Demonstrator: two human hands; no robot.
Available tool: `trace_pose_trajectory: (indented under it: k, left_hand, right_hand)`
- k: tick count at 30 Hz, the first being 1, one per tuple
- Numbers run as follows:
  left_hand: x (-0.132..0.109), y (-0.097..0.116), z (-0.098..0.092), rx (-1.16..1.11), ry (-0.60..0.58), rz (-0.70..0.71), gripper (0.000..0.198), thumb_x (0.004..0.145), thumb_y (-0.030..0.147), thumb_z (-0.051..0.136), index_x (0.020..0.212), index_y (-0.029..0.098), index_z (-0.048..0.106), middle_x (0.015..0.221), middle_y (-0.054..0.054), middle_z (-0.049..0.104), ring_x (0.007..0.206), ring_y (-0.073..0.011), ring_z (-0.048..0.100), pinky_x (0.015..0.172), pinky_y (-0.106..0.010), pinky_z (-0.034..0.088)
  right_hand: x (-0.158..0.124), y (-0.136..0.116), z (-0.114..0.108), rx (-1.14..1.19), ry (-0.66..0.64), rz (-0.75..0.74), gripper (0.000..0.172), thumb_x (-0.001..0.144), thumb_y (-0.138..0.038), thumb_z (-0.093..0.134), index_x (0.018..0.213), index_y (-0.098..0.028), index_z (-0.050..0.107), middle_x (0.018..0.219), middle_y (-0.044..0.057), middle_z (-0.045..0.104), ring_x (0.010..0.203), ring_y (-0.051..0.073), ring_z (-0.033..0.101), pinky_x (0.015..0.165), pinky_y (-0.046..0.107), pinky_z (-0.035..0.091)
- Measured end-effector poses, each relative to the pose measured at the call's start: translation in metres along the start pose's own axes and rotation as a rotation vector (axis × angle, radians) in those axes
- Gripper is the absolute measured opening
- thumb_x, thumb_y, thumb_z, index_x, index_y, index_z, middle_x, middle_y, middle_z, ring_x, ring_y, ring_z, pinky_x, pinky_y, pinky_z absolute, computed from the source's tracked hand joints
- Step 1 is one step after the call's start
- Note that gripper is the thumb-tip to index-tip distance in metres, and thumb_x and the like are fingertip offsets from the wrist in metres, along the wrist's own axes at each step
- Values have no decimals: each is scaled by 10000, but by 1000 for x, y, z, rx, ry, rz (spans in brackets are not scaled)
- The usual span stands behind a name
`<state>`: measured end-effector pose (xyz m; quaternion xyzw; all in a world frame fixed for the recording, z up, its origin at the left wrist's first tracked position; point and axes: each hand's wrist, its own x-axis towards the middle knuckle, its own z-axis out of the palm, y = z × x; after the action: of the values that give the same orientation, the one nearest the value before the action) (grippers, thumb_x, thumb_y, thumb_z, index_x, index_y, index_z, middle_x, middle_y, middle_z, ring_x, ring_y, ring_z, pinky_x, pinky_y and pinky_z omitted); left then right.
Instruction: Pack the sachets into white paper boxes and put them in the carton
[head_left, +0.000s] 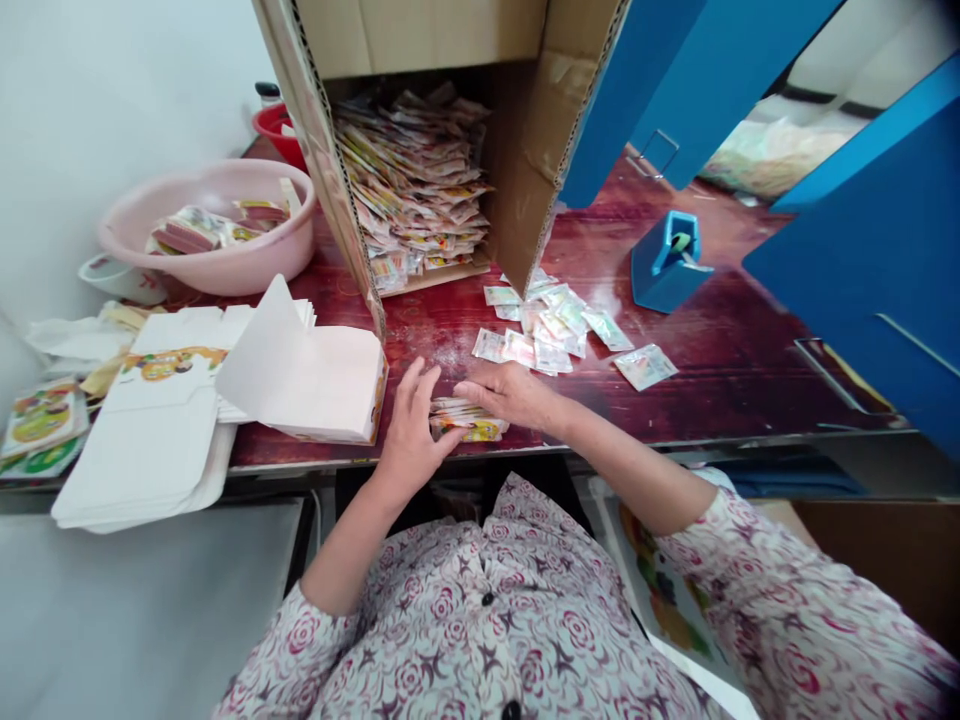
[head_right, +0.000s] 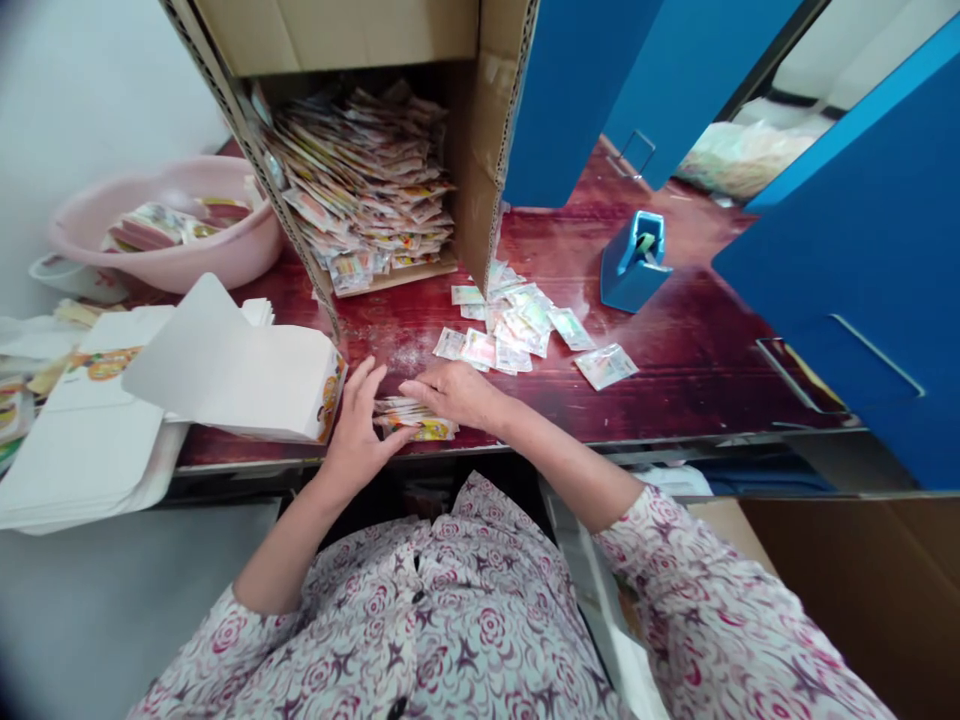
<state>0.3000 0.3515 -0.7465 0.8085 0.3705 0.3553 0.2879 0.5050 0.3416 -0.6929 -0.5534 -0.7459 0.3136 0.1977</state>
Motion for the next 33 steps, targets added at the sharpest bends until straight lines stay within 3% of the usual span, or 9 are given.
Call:
trace_pose_trajectory:
  k: [4,7,10,14,18,24,27,30,33]
  left_hand:
    - [8,2,-5,-29,-223,-48,554,827,241,726,1350,244,544,1289,-93,666,1190,-263,630,1059,-481,489]
    - [10,5,-6,-28,-228,-67,464,811,251,742,1257,239,617,1201,-74,711,1096,-252,665,1014,-472,508]
    - [9,6,-6,14,-180,-98,599,772,294,788,1325,238,565,1171,-78,721,1081,-266,660,989,-472,514]
    - [9,5,-6,57,-220,-31,396,794,333,779,1155,226,656,1048,-63,728,1003,-255,663,970,-468,515]
    - [7,1,-5,-4,-224,-4,341,828,306,748,1150,217,679,1161,-82,647,1068,-231,650,970,-420,534]
    - [2,-1,-1,-14,-74,44,503,813,280,765,1283,233,593,1566,-138,354,1373,-291,478,1148,-482,414]
    - [5,1,-3,-4,-111,-34,728,799,296,773,1443,249,436,1520,-146,462,1359,-296,504,1131,-495,427]
    - [9,3,-5,17,-202,-39,544,805,289,761,1312,241,569,1282,-97,674,1184,-272,633,1051,-483,481]
    - [10,4,-5,52,-186,8,382,807,272,764,1171,247,653,1194,-69,722,1123,-262,655,1059,-512,455]
  right_hand:
    - [-5,14,-23,-118,53,78,442,1042,-407,356,1088,-174,728,988,74,751,894,180,663,813,295,490]
    - [-4,32,-41,-593,138,250,338,959,-309,537,1195,-120,689,1193,166,707,1116,283,628,973,396,449]
    - [-2,49,-47,-823,28,358,309,950,-277,523,1086,-84,721,1125,201,720,1085,321,637,940,406,444]
    - [-1,59,-48,-775,150,381,409,1004,-268,371,957,-112,747,1012,176,745,960,270,668,846,342,438]
    - [4,41,-44,-550,326,279,353,990,-259,398,945,-140,728,938,112,741,849,205,642,767,293,421]
    - [10,-2,-7,-102,-13,-5,378,1001,-340,434,819,-170,719,752,19,684,704,128,564,670,244,400]
    - [6,-4,0,59,-57,18,456,1019,-431,397,886,-158,737,788,30,703,726,143,595,673,252,434]
    - [5,9,-11,-68,32,107,436,1030,-407,380,985,-171,744,907,58,741,829,182,647,759,287,471]
    - [12,30,-28,-500,180,290,321,987,-298,473,1111,-114,705,1078,168,732,1009,274,655,884,365,474]
